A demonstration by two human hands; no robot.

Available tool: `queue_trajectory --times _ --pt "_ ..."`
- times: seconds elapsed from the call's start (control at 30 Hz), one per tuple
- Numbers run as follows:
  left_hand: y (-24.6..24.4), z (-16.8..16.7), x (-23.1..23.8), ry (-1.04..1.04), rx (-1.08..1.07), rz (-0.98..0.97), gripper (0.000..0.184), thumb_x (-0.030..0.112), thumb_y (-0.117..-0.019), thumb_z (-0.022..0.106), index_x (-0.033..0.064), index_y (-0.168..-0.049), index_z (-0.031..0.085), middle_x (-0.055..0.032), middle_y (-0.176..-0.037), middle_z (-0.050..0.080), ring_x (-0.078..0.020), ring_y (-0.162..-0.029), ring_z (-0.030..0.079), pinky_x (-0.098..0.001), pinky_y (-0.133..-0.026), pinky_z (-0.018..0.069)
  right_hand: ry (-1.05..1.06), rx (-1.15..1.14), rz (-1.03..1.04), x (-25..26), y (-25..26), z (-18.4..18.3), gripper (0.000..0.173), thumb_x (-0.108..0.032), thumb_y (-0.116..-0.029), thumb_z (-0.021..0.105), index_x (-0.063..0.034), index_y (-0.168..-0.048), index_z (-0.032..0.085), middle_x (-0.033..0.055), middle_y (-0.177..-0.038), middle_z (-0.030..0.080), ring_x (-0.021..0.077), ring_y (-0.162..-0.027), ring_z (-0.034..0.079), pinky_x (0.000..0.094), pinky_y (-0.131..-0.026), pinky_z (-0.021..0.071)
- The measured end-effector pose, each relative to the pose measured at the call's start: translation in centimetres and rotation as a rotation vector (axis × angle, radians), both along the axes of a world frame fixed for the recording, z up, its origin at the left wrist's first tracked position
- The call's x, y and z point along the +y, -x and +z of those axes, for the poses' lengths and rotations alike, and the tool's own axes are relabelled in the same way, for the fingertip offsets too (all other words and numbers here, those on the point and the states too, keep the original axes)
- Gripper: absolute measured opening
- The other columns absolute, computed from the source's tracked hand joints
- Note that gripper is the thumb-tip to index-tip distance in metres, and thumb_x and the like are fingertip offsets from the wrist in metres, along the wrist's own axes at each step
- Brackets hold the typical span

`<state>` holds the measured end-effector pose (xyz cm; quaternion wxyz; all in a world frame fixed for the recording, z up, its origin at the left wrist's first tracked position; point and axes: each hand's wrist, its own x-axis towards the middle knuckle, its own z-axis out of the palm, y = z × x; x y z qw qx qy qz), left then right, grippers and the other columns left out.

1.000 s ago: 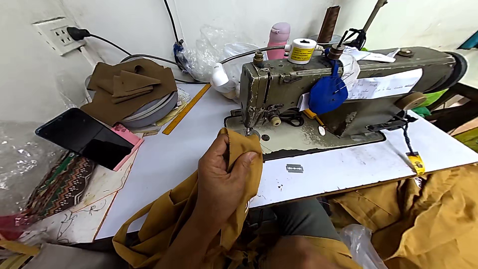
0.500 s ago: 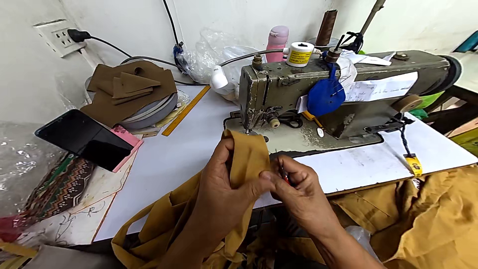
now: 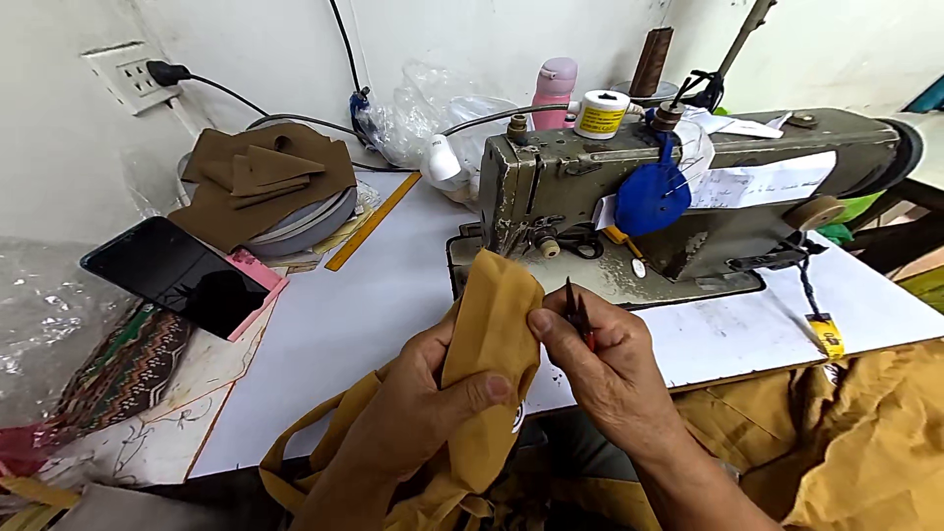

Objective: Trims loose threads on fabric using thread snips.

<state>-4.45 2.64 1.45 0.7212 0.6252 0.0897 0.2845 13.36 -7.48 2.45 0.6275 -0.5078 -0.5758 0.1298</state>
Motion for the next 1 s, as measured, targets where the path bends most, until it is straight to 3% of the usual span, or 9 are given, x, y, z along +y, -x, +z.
queue_trajectory --times 0.13,0.2,0.27,0.33,0.5,1.0 --pt "-1.1 0.9 -0.8 0.092 -0.017 0.168 0.028 0.029 -0.0918 0.077 0.0062 -0.108 0.071 -0.0092 -0.092 0.074 -0.0142 -0.082 0.073 -0.0293 -0.076 0.0625 -0.007 -0.084 -0.042 0.5 0.2 0.0 0.016 -0.021 -0.1017 0.062 -0.0112 -0.089 0.064 -0.0072 -0.066 0.052 -0.0023 -0.053 0.046 0.0113 -0.048 0.0378" --pt "-1.3 1.4 -0.9 0.076 -0.004 0.224 0.023 0.026 -0.0943 0.073 0.0063 -0.106 0.072 -0.0106 -0.090 0.073 -0.0147 -0.080 0.073 -0.0286 -0.074 0.0624 0.019 -0.116 -0.071 0.5 -0.3 -0.3 0.015 -0.028 -0.1011 0.065 -0.0133 -0.099 0.065 -0.0078 -0.068 0.053 -0.0013 -0.053 0.047 0.0127 -0.046 0.0394" --pt "-1.3 1.5 -0.8 0.046 -0.010 0.270 0.020 0.022 -0.0952 0.072 0.0054 -0.106 0.072 -0.0117 -0.090 0.073 -0.0157 -0.079 0.073 -0.0288 -0.073 0.0625 0.047 -0.213 -0.105 -0.3 -0.8 -0.6 0.027 -0.041 -0.1033 0.058 -0.0159 -0.112 0.064 -0.0098 -0.073 0.055 -0.0025 -0.058 0.051 0.0141 -0.050 0.0430" --pt "-1.4 1.4 -0.8 0.005 -0.018 0.311 0.017 0.020 -0.0956 0.071 0.0058 -0.106 0.072 -0.0109 -0.088 0.073 -0.0153 -0.077 0.072 -0.0279 -0.071 0.0623 0.052 -0.328 -0.130 -1.5 -1.0 -0.9 0.038 -0.047 -0.1078 0.046 -0.0153 -0.118 0.064 -0.0095 -0.079 0.058 -0.0037 -0.065 0.053 0.0158 -0.056 0.0461" --pt "-1.8 1.3 -1.0 -0.107 -0.025 0.366 0.016 0.016 -0.0957 0.070 0.0062 -0.108 0.072 -0.0098 -0.087 0.073 -0.0154 -0.075 0.072 -0.0275 -0.069 0.0624 -0.012 -0.495 -0.184 -3.2 -0.3 -2.1 0.038 -0.040 -0.1072 0.052 -0.0063 -0.105 0.070 -0.0011 -0.074 0.062 0.0026 -0.062 0.055 0.0206 -0.054 0.0459" --pt "-2.4 1.3 -1.6 -0.274 -0.041 0.409 0.014 0.014 -0.0943 0.072 0.0071 -0.106 0.072 -0.0054 -0.085 0.073 -0.0127 -0.073 0.071 -0.0240 -0.066 0.0614 -0.007 -0.614 -0.209 -3.4 -0.3 -2.2 0.038 -0.034 -0.1099 0.046 -0.0074 -0.094 0.068 0.0001 -0.068 0.059 0.0074 -0.059 0.055 0.0247 -0.051 0.0428"
